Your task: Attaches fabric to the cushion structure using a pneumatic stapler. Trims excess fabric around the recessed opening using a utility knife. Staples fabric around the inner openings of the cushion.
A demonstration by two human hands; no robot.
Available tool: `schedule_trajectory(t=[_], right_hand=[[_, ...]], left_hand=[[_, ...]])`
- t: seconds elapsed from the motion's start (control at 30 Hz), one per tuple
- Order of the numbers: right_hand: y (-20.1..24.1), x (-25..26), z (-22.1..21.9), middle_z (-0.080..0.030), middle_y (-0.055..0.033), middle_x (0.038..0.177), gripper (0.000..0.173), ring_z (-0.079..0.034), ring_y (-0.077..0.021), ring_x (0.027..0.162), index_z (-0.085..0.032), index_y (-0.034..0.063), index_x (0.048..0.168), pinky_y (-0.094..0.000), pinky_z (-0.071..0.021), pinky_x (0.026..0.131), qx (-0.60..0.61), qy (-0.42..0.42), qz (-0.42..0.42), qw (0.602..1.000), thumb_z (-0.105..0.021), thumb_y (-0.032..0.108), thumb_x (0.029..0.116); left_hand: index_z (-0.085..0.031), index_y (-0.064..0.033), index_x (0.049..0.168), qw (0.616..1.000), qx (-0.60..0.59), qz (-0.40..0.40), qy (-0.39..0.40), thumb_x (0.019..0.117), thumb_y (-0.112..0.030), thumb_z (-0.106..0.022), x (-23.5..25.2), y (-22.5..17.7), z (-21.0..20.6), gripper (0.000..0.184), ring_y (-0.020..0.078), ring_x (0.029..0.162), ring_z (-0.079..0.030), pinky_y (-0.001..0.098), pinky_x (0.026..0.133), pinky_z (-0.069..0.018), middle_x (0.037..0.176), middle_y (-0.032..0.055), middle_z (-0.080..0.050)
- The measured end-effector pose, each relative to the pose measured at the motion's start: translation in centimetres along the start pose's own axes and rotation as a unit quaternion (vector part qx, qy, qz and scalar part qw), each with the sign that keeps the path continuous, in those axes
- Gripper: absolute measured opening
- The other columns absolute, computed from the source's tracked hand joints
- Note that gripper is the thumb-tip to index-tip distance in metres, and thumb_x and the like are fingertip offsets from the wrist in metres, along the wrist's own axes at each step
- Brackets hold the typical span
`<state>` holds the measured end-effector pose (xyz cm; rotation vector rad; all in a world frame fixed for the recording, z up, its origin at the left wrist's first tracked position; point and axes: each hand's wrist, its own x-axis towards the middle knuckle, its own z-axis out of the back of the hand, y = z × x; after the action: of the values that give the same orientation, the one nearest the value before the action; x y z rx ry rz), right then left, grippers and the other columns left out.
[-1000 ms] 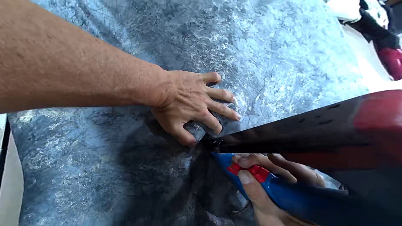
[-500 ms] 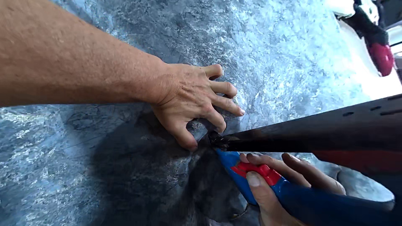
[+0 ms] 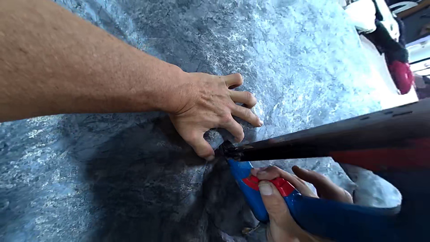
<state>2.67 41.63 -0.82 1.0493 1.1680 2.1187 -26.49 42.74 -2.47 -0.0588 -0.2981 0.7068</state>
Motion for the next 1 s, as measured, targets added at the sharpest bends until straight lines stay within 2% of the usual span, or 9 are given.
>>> schedule_trajectory(t=[0.2, 0.47, 0.57, 0.7, 0.77, 0.83, 0.87, 0.93, 1.0], right_hand=[[0.7, -0.9, 0.3, -0.078, 0.0035, 0.106, 0.038, -0.075, -0.0153, 0.098, -0.062, 0.0209, 0.124, -0.0301, -0.0637, 0.089, -0.035, -0.050, -0.017, 0.998, -0.075, 0.010, 0.0907], [0.3, -0.6, -0.7, -0.078, -0.0013, 0.102, 0.041, -0.076, -0.0191, 0.094, -0.061, 0.0162, 0.125, -0.0327, -0.0657, 0.085, -0.023, -0.086, -0.004, 0.996, -0.075, 0.005, 0.0881], [-0.1, -0.4, -0.4, -0.077, -0.0013, 0.103, 0.042, -0.076, -0.0189, 0.094, -0.062, 0.0191, 0.127, -0.0320, -0.0653, 0.085, -0.026, -0.069, 0.012, 0.997, -0.076, 0.006, 0.0886], [-0.2, -0.2, -1.1, -0.075, 0.0079, 0.096, 0.035, -0.075, -0.0106, 0.088, -0.063, 0.0235, 0.119, -0.0279, -0.0648, 0.082, -0.051, -0.075, 0.014, 0.996, -0.075, 0.011, 0.0891], [-0.5, -0.2, -1.1, -0.076, 0.0028, 0.097, 0.040, -0.076, -0.0154, 0.089, -0.062, 0.0146, 0.122, -0.0329, -0.0662, 0.082, -0.033, -0.097, 0.023, 0.994, -0.078, 0.009, 0.0856], [-0.3, -0.4, -0.2, -0.075, -0.0096, 0.110, 0.054, -0.076, -0.0256, 0.095, -0.056, 0.0000, 0.128, -0.0408, -0.0669, 0.085, 0.005, -0.125, 0.025, 0.992, -0.082, 0.006, 0.0806], [0.2, -0.5, 0.6, -0.073, -0.0113, 0.119, 0.057, -0.076, -0.0269, 0.099, -0.056, -0.0014, 0.129, -0.0418, -0.0666, 0.087, 0.016, -0.139, 0.026, 0.990, -0.083, 0.005, 0.0790], [1.7, -1.0, 3.3, -0.071, -0.0037, 0.125, 0.052, -0.074, -0.0216, 0.105, -0.060, 0.0065, 0.126, -0.0385, -0.0644, 0.093, 0.026, -0.159, 0.039, 0.986, -0.083, 0.007, 0.0801], [3.1, -3.7, 7.8, -0.070, 0.0044, 0.120, 0.042, -0.070, -0.0150, 0.109, -0.065, 0.0155, 0.123, -0.0333, -0.0597, 0.098, 0.035, -0.173, 0.027, 0.984, -0.081, 0.011, 0.0842]], left_hand=[[-0.063, -0.0416, 0.138, 1.000, 0.005, 0.006, 0.008, 0.0683, -0.086, -0.052, 0.0, -0.1, 0.2, 0.084, 0.0317, 0.146, -0.039, 0.0587, 0.112, -0.0279, 0.162, -0.0057, -0.042], [-0.062, -0.0408, 0.140, 1.000, 0.005, 0.013, 0.005, 0.0687, -0.086, -0.051, 0.1, -0.2, 0.2, 0.085, 0.0314, 0.146, -0.039, 0.0584, 0.112, -0.0278, 0.162, -0.0068, -0.043], [-0.060, -0.0394, 0.142, 1.000, 0.007, 0.008, -0.004, 0.0692, -0.087, -0.049, 0.1, -0.1, 0.1, 0.088, 0.0317, 0.145, -0.040, 0.0584, 0.109, -0.0290, 0.161, -0.0055, -0.043], [-0.053, -0.0360, 0.150, 1.000, 0.014, 0.003, -0.007, 0.0686, -0.089, -0.049, 0.3, 0.5, -0.2, 0.097, 0.0297, 0.144, -0.041, 0.0570, 0.111, -0.0286, 0.161, -0.0051, -0.044], [-0.044, -0.0291, 0.157, 1.000, 0.021, 0.009, 0.008, 0.0685, -0.090, -0.050, 0.5, 0.5, 0.1, 0.107, 0.0282, 0.146, -0.040, 0.0576, 0.113, -0.0288, 0.162, -0.0024, -0.043], [-0.033, -0.0275, 0.162, 0.997, 0.033, 0.056, 0.038, 0.0682, -0.092, -0.050, 0.5, -0.3, 0.8, 0.115, 0.0268, 0.152, -0.032, 0.0590, 0.117, -0.0262, 0.167, -0.0015, -0.035], [-0.028, -0.0271, 0.164, 0.993, 0.042, 0.101, 0.054, 0.0697, -0.092, -0.050, 0.2, -1.1, 1.5, 0.117, 0.0264, 0.156, -0.026, 0.0607, 0.120, -0.0236, 0.170, -0.0019, -0.028], [-0.024, -0.0222, 0.165, 0.973, 0.068, 0.220, 0.028, 0.0770, -0.085, -0.053, -1.5, -3.5, 3.1, 0.112, 0.0251, 0.157, -0.024, 0.0616, 0.122, -0.0223, 0.170, -0.0008, -0.027], [-0.034, -0.0149, 0.160, 0.932, 0.107, 0.341, -0.055, 0.0849, -0.066, -0.064, -3.7, -8.7, 4.1, 0.096, 0.0262, 0.151, -0.037, 0.0606, 0.119, -0.0302, 0.164, 0.0043, -0.040]])
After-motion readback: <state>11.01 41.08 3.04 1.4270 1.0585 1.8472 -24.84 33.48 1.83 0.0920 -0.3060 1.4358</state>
